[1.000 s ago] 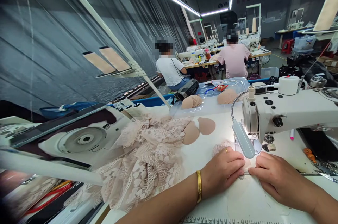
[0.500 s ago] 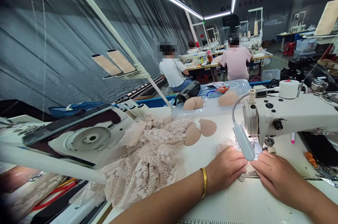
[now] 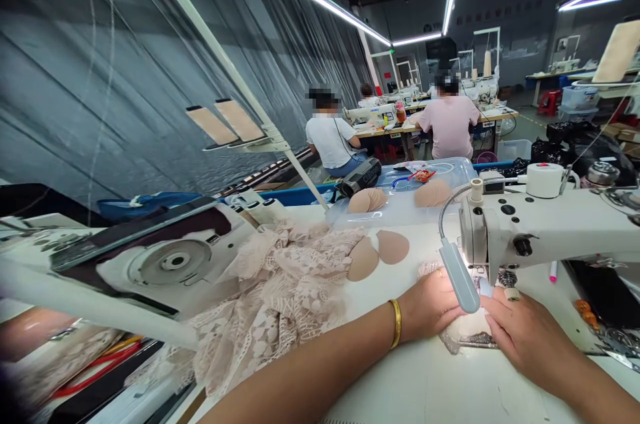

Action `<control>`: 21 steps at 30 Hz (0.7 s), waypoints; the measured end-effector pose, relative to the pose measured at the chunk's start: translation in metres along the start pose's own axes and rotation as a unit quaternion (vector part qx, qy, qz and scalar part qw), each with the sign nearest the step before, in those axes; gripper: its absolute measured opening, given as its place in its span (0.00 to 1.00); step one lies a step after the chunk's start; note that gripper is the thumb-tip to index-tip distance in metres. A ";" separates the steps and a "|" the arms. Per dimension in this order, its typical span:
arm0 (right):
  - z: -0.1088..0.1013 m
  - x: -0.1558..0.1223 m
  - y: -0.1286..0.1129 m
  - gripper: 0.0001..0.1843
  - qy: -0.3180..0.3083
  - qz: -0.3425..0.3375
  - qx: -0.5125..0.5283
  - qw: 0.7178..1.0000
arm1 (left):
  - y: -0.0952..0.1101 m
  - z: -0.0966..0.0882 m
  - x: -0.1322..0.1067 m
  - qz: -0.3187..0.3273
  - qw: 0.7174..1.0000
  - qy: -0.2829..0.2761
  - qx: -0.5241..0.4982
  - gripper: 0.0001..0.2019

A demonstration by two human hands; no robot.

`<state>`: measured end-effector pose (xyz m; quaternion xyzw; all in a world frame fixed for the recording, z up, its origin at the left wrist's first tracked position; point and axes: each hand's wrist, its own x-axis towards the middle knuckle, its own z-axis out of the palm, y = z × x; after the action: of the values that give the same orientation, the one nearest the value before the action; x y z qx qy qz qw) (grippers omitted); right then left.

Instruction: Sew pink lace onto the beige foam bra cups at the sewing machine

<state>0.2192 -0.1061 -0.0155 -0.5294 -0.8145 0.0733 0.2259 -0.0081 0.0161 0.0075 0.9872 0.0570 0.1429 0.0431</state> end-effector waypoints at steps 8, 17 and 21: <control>-0.001 -0.002 0.000 0.12 0.020 -0.012 -0.019 1.000 | -0.011 0.004 0.002 0.021 0.999 0.021 -0.013 0.09; -0.003 0.000 -0.002 0.13 0.052 -0.038 -0.015 0.998 | -0.020 0.003 0.006 0.009 1.000 -0.009 -0.004 0.11; -0.001 0.000 0.000 0.13 0.043 -0.012 -0.025 0.999 | -0.026 0.004 0.009 -0.016 1.000 0.001 -0.005 0.09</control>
<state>0.2199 -0.1061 -0.0152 -0.5280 -0.8116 0.0278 0.2485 -0.0009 0.0432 0.0033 0.9857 0.0718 0.1437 0.0506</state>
